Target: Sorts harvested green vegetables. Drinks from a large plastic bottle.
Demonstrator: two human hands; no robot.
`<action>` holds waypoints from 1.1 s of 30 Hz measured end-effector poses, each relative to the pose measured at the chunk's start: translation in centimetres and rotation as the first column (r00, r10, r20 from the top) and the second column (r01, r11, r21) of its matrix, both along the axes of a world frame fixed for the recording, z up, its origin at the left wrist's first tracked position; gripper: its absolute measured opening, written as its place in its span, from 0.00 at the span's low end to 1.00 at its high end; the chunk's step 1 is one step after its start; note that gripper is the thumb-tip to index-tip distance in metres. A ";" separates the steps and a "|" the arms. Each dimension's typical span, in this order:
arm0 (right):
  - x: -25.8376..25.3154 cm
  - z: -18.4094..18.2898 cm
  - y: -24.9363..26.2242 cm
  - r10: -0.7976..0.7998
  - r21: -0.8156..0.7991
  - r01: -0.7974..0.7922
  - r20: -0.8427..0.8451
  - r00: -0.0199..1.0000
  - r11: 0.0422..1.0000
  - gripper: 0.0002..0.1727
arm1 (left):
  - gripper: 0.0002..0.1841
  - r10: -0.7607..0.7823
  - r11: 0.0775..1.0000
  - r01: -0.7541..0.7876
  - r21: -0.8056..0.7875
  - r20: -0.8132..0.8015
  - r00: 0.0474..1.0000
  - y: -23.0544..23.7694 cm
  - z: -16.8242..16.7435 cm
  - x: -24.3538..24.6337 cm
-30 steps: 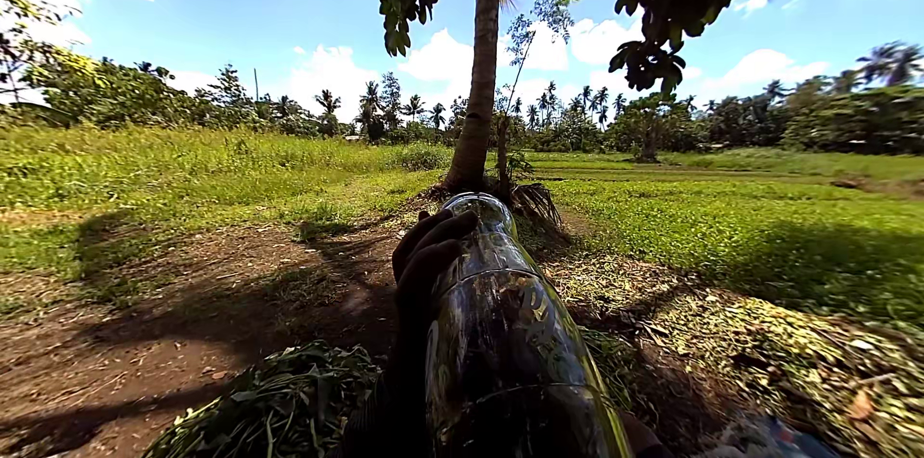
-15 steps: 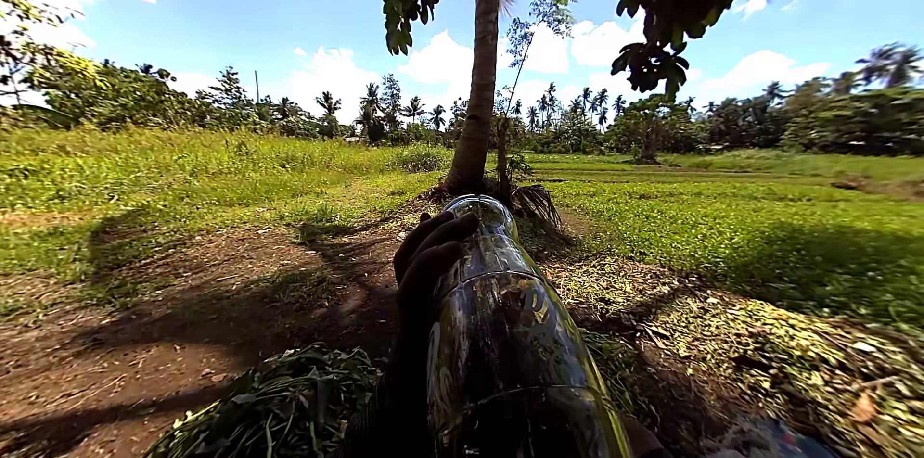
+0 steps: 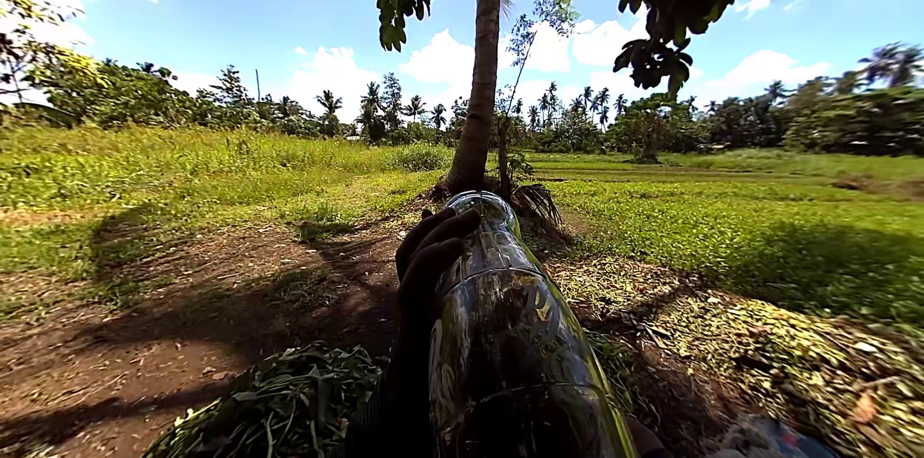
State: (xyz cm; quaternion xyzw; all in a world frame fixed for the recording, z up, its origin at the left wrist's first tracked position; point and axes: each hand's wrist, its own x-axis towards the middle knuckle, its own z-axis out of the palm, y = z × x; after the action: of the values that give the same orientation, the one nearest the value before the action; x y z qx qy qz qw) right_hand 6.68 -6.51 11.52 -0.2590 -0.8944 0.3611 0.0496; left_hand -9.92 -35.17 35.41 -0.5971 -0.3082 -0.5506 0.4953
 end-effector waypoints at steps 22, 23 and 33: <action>4.5 4.1 -1.8 -0.201 -0.299 0.089 -0.368 0.908 0.950 0.23 | 0.19 0.027 0.942 0.153 -0.298 0.522 0.853 2.0 -17.1 8.2; 5.2 4.8 -2.4 -0.187 -0.354 0.008 -0.476 0.860 0.935 0.24 | 0.24 0.076 0.911 0.177 -0.374 0.572 0.817 1.9 -17.9 8.7; 7.5 10.5 -5.7 0.031 -0.204 -0.160 -0.521 0.853 0.966 0.50 | 0.57 0.590 0.239 0.507 -0.828 0.538 0.602 8.0 -22.6 8.5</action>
State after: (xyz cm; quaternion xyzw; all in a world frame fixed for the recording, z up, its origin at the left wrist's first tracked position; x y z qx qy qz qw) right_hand 14.15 -12.23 22.03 -0.1124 -0.8103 0.5245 0.2361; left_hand -1.40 -27.17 12.84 -0.4379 -0.7788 -0.4173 -0.1660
